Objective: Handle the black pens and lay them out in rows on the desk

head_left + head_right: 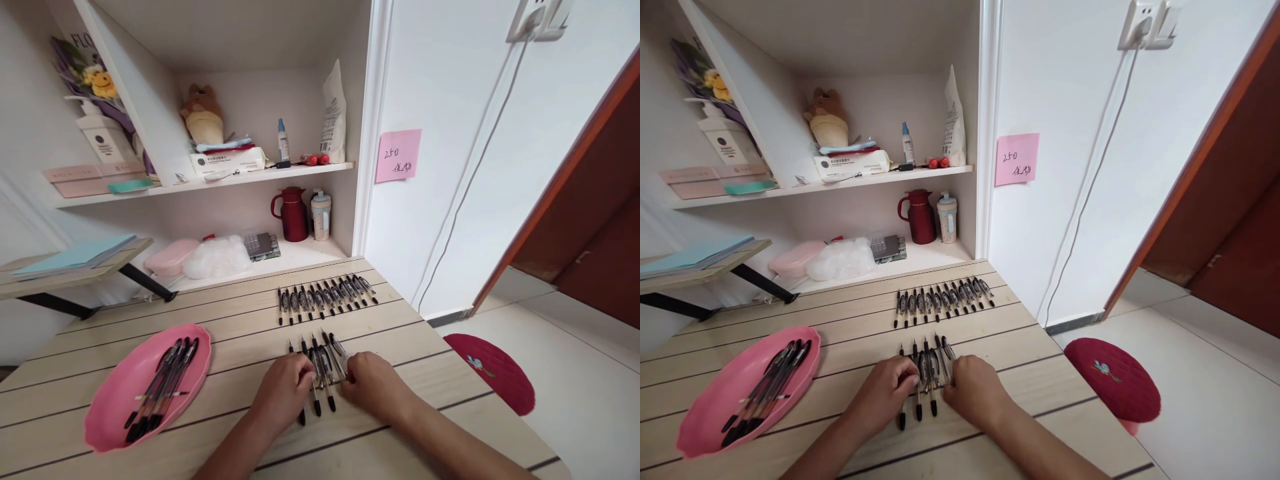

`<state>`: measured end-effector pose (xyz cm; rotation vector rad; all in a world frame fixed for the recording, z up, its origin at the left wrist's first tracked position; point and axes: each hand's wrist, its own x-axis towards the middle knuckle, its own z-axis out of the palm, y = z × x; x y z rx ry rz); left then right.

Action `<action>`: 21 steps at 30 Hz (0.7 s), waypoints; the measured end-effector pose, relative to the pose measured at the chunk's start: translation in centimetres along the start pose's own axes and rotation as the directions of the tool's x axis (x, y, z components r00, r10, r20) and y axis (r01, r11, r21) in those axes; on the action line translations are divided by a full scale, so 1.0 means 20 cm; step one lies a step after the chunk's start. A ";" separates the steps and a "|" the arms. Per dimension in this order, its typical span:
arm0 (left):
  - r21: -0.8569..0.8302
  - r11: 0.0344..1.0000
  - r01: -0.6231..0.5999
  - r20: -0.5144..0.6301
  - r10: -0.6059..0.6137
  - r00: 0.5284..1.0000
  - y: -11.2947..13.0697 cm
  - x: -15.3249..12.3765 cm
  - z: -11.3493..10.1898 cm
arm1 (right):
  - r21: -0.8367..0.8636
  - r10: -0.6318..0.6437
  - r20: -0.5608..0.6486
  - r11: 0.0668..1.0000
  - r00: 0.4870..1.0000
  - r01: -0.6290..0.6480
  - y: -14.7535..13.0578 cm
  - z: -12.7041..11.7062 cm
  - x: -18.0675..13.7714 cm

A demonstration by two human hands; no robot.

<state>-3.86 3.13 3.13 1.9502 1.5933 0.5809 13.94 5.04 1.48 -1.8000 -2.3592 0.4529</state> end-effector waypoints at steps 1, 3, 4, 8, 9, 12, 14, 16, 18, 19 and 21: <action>-0.104 0.993 0.059 0.008 -0.058 0.998 0.00 0.01 0.01 | 0.053 0.002 -0.002 0.999 1.000 -0.002 0.00 -0.01 0.00; -0.359 0.912 0.199 0.055 -0.192 0.980 0.02 0.03 0.03 | 0.199 -0.032 -0.001 0.980 0.999 0.031 -0.02 -0.03 -0.01; -0.492 0.836 0.245 0.088 -0.232 0.969 0.03 0.04 0.04 | 0.275 -0.071 -0.004 0.959 0.997 0.069 -0.03 -0.04 -0.02; -0.869 0.457 0.189 0.101 -0.208 0.973 0.08 0.07 0.05 | 0.475 -0.261 -0.029 0.846 0.965 0.242 -0.05 -0.10 -0.02; -0.912 0.372 0.174 0.097 -0.215 0.972 0.08 0.08 0.04 | 0.496 -0.268 -0.044 0.830 0.962 0.254 -0.04 -0.11 -0.01; -0.959 0.199 0.202 0.145 -0.266 0.953 0.06 0.08 0.01 | 0.450 -0.170 -0.117 0.869 0.978 0.205 0.03 -0.15 0.03; -0.960 0.167 0.226 0.172 -0.285 0.943 0.02 0.07 -0.01 | 0.349 -0.128 -0.098 0.924 0.987 0.155 0.07 -0.14 0.05; -0.951 0.200 0.237 0.176 -0.281 0.943 -0.02 0.06 -0.01 | 0.256 -0.135 -0.023 0.957 0.991 0.136 0.10 -0.10 0.05; -0.925 0.288 0.247 0.178 -0.245 0.953 -0.05 0.04 -0.01 | 0.195 -0.134 0.015 0.972 0.991 0.129 0.10 -0.05 0.03; -0.902 0.352 0.252 0.181 -0.223 0.958 -0.06 0.04 0.00 | 0.181 -0.131 0.009 0.975 0.991 0.127 0.09 -0.03 0.03; -0.831 0.497 0.250 0.179 -0.187 0.966 -0.07 0.03 0.02 | 0.199 -0.128 -0.022 0.972 0.992 0.129 0.08 -0.02 0.01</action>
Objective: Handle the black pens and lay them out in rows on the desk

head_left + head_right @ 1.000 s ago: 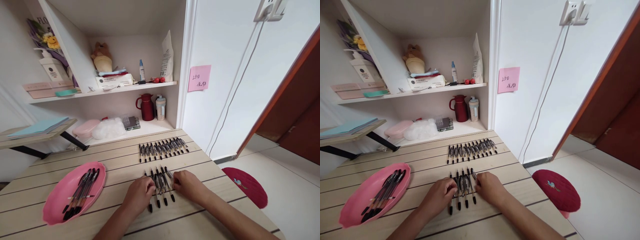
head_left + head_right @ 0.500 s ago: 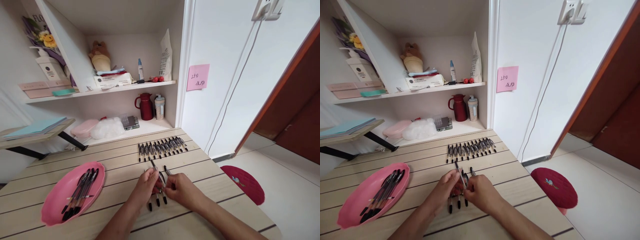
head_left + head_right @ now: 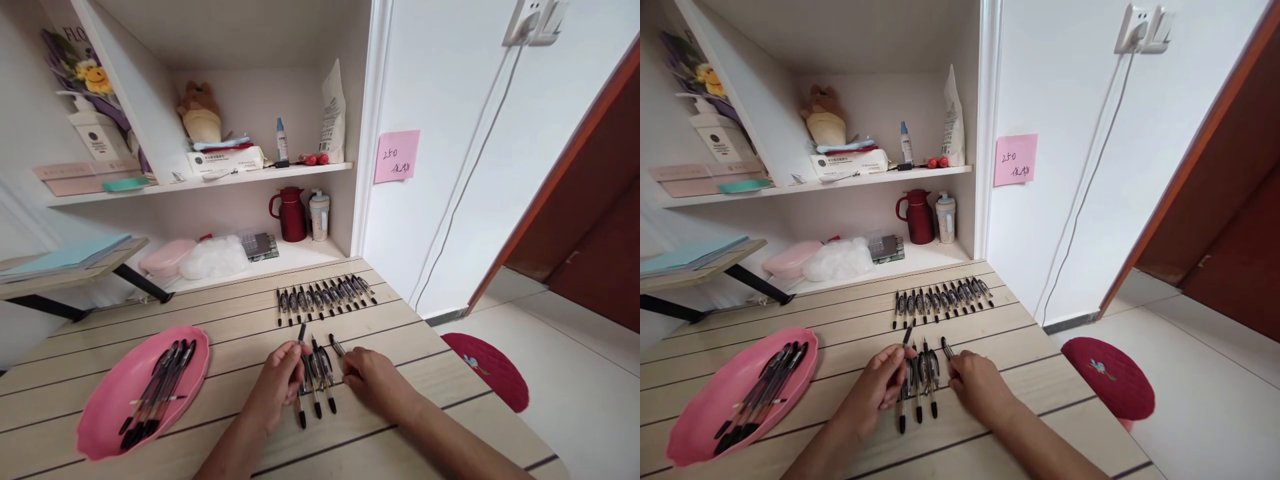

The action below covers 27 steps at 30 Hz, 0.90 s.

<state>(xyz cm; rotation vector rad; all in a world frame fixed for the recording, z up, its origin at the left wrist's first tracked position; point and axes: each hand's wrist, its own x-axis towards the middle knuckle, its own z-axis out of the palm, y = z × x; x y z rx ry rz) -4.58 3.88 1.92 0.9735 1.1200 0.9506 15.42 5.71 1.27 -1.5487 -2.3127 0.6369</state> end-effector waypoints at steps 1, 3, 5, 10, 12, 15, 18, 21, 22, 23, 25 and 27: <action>0.082 0.997 -0.018 0.003 0.018 1.000 -0.01 0.00 0.00 | 0.032 -0.008 -0.022 0.999 1.000 0.009 -0.01 -0.01 0.00; 0.226 0.971 -0.078 -0.009 0.082 0.997 -0.02 0.00 0.01 | 0.155 -0.017 -0.059 0.988 0.998 0.026 -0.03 -0.05 0.02; 0.345 0.927 -0.150 -0.020 0.167 0.986 -0.02 -0.01 0.01 | 0.350 -0.005 -0.068 0.936 0.998 0.028 -0.05 -0.10 0.08; 0.496 0.844 -0.206 -0.004 0.240 0.971 -0.01 -0.02 0.00 | 0.761 0.038 -0.069 0.648 0.997 0.028 -0.09 -0.12 0.25; 0.515 0.832 -0.207 0.001 0.240 0.971 -0.01 -0.02 -0.01 | 0.835 0.049 -0.063 0.549 0.997 0.026 -0.10 -0.09 0.30; 0.528 0.822 -0.213 -0.002 0.251 0.968 -0.02 -0.01 -0.02 | 0.887 0.048 -0.041 0.461 0.998 0.014 -0.11 -0.06 0.32; 0.530 0.824 -0.201 -0.015 0.246 0.969 -0.02 0.00 -0.02 | 0.904 0.042 -0.025 0.428 0.999 0.005 -0.10 -0.04 0.31; 0.537 0.823 -0.186 -0.014 0.229 0.973 -0.02 0.00 -0.02 | 0.900 0.038 -0.021 0.436 0.999 0.002 -0.09 -0.04 0.30; 0.541 0.821 -0.185 -0.010 0.226 0.974 -0.01 0.00 -0.02 | 0.895 0.033 -0.021 0.447 0.999 0.004 -0.08 -0.03 0.31; 0.545 0.817 -0.187 -0.006 0.227 0.974 -0.01 0.00 -0.02 | 0.889 0.027 -0.021 0.458 0.999 0.006 -0.08 -0.03 0.31; 0.556 0.807 -0.200 0.002 0.239 0.971 0.00 0.00 -0.01 | 0.878 0.018 -0.023 0.478 1.000 0.012 -0.08 -0.02 0.31; 0.572 0.794 -0.207 0.007 0.247 0.969 0.00 0.00 -0.01 | 0.874 0.005 -0.029 0.486 1.000 0.023 -0.09 -0.01 0.31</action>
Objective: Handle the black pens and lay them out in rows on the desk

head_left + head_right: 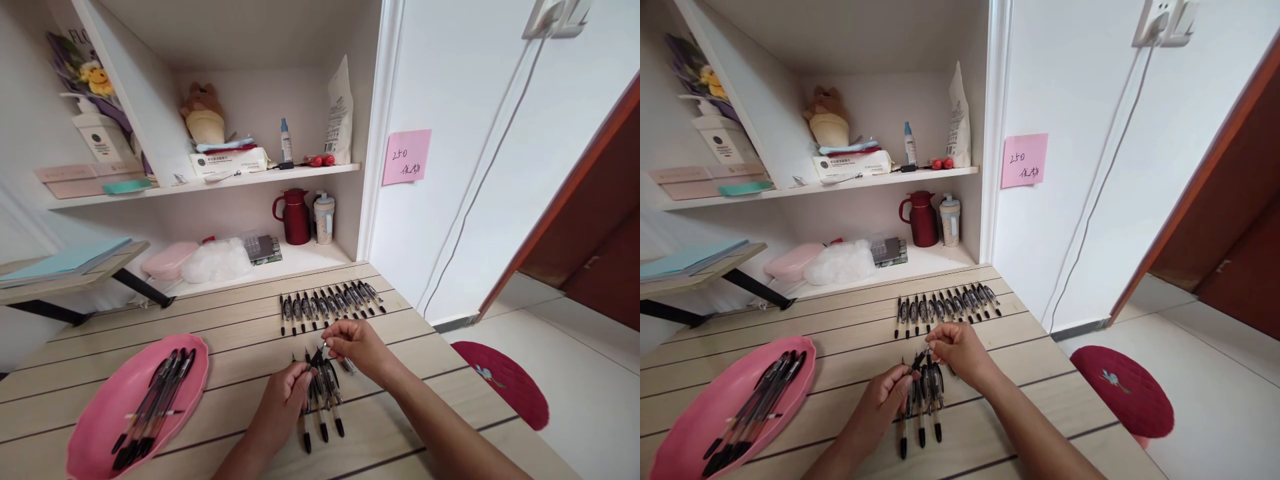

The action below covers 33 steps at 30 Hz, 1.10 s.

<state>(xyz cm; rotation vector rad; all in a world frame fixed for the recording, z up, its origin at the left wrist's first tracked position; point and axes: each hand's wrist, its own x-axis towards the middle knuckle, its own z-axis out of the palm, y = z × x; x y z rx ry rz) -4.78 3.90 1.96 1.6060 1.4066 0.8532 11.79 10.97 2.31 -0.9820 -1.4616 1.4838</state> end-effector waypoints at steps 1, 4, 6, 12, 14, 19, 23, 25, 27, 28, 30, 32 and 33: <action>0.009 1.000 0.001 0.001 -0.001 1.000 0.00 0.00 0.00 | 0.006 -0.007 0.000 1.000 1.000 0.007 0.00 0.01 0.00; 0.027 1.000 0.012 0.005 -0.012 1.000 0.01 0.00 0.00 | 0.063 -0.003 -0.008 0.998 1.000 0.004 -0.01 0.02 -0.02; 0.017 1.000 0.006 0.007 -0.006 1.000 0.01 -0.01 0.01 | 0.122 0.037 0.007 0.992 0.999 -0.037 -0.02 0.03 -0.03; -0.035 0.999 -0.009 0.023 0.010 1.000 0.00 -0.01 0.02 | 0.143 0.018 0.007 0.990 1.000 -0.018 -0.02 0.06 -0.05; -0.026 1.000 -0.012 0.020 0.013 1.000 -0.01 -0.01 0.02 | 0.098 -0.026 -0.039 0.995 0.999 0.030 -0.02 0.06 -0.06; -0.054 0.999 0.000 0.017 0.001 1.000 -0.01 -0.01 0.03 | 0.175 -0.013 0.027 0.984 1.000 0.009 -0.02 0.07 -0.07; -0.045 0.999 -0.029 0.009 0.030 1.000 -0.02 -0.01 0.03 | 0.208 -0.025 -0.045 0.978 0.999 0.033 0.00 0.08 -0.06; -0.041 0.999 -0.032 0.005 0.032 0.999 -0.02 -0.01 0.04 | 0.211 -0.028 -0.051 0.977 0.998 0.038 0.01 0.08 -0.06; -0.047 0.999 -0.017 0.006 0.018 1.000 -0.02 -0.01 0.04 | 0.241 -0.012 -0.020 0.970 1.000 0.017 0.02 0.07 -0.06; -0.050 0.999 -0.008 0.006 0.009 1.000 -0.02 -0.01 0.04 | 0.257 -0.006 -0.007 0.966 1.000 0.007 0.02 0.07 -0.05; -0.044 0.999 -0.004 0.003 0.004 1.000 -0.02 -0.01 0.04 | 0.267 -0.008 -0.015 0.964 1.000 0.012 0.02 0.06 -0.05; -0.035 0.999 -0.015 -0.007 0.015 1.000 -0.02 -0.01 0.04 | 0.238 -0.025 -0.044 0.971 0.999 0.035 0.02 0.06 -0.05; -0.035 0.999 -0.017 -0.011 0.017 1.000 -0.03 -0.01 0.04 | 0.228 -0.029 -0.050 0.973 0.998 0.040 0.02 0.06 -0.04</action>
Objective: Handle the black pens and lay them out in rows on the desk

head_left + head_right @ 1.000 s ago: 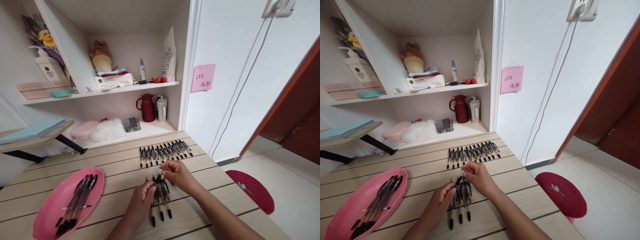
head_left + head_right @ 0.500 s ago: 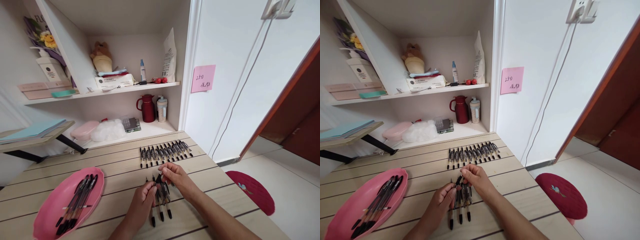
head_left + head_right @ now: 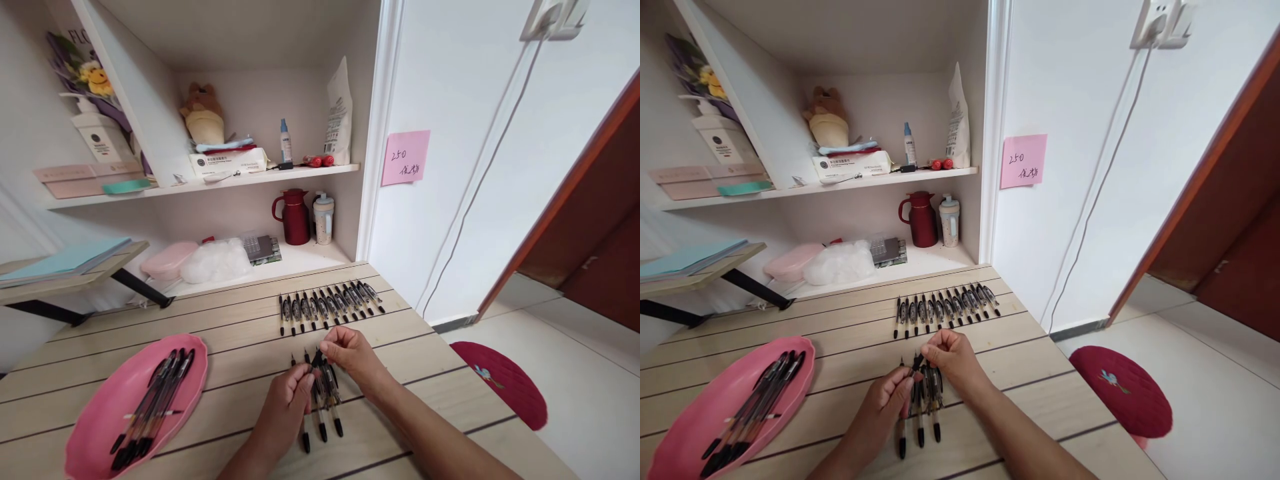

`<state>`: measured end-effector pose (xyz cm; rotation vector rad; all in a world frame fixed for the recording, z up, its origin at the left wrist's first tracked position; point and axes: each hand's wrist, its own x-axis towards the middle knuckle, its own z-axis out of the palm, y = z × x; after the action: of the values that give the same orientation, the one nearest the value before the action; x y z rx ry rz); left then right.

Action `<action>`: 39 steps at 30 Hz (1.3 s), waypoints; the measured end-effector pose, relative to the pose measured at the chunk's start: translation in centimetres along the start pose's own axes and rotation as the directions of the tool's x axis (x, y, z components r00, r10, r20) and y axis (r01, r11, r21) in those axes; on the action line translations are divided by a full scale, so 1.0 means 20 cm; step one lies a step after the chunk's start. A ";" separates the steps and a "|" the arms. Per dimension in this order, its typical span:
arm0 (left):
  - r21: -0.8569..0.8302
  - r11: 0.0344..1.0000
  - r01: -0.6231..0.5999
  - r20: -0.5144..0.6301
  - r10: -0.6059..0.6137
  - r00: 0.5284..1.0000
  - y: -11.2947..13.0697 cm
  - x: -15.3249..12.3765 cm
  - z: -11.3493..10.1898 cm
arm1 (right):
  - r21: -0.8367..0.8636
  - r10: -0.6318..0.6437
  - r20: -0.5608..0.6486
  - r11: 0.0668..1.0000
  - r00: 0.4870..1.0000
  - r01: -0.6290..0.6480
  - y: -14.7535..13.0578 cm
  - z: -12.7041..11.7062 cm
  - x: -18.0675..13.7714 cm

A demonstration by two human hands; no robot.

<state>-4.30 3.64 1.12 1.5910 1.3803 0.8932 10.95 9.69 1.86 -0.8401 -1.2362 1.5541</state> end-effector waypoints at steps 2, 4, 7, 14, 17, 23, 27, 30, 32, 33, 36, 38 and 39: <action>-0.005 1.000 0.009 0.000 -0.009 1.000 0.00 0.00 0.00 | 0.003 0.015 0.018 1.000 1.000 -0.015 0.00 0.00 0.00; -0.003 1.000 0.021 0.008 -0.021 1.000 0.00 0.00 0.00 | 0.027 0.036 0.056 0.999 0.998 -0.037 0.00 0.00 0.00; 0.023 1.000 0.016 0.011 -0.016 1.000 0.00 0.00 0.00 | 0.018 0.031 0.057 0.999 0.998 -0.032 0.00 -0.01 0.00; 0.045 0.999 0.003 0.017 -0.004 1.000 0.02 0.00 0.00 | -0.015 0.036 0.109 0.999 0.993 -0.035 0.01 -0.02 0.00; 0.060 0.998 -0.004 0.022 0.002 1.000 0.02 0.00 0.00 | -0.040 0.032 0.069 0.999 0.997 -0.029 0.02 -0.02 0.01; 0.065 0.998 -0.015 0.007 0.014 1.000 0.03 0.00 0.00 | -0.033 0.016 0.122 0.999 0.992 -0.012 0.00 -0.02 0.00; 0.092 0.995 -0.038 -0.002 0.038 0.999 0.03 0.00 0.00 | -0.009 0.019 0.113 1.000 0.993 -0.019 -0.01 -0.01 -0.01; 0.135 0.988 -0.073 -0.011 0.075 0.997 0.03 -0.01 -0.01 | 0.001 0.029 0.100 1.000 0.995 -0.029 0.00 -0.02 0.00; 0.163 0.982 -0.094 -0.010 0.097 0.995 0.03 -0.01 -0.01 | 0.003 0.033 0.100 0.999 0.994 -0.033 0.01 -0.02 0.00; 0.174 0.980 -0.101 -0.004 0.103 0.995 0.03 -0.01 -0.01 | 0.004 0.034 0.098 0.999 0.995 -0.035 0.00 -0.02 0.00; 0.199 0.973 -0.120 0.009 0.121 0.993 0.04 -0.01 -0.02 | -0.003 0.039 0.097 0.999 0.995 -0.039 0.00 -0.02 0.00; 0.216 0.966 -0.145 -0.003 0.149 0.989 0.06 -0.01 -0.03 | -0.021 0.038 0.089 0.999 0.995 -0.036 -0.01 -0.01 -0.01; 0.222 0.962 -0.157 -0.007 0.163 0.987 0.06 -0.01 -0.03 | -0.036 0.038 0.088 0.999 0.995 -0.035 -0.01 -0.01 -0.01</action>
<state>-4.37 3.39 2.55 1.8883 1.4244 0.8806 11.28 9.68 2.01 -0.8277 -1.3215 1.6179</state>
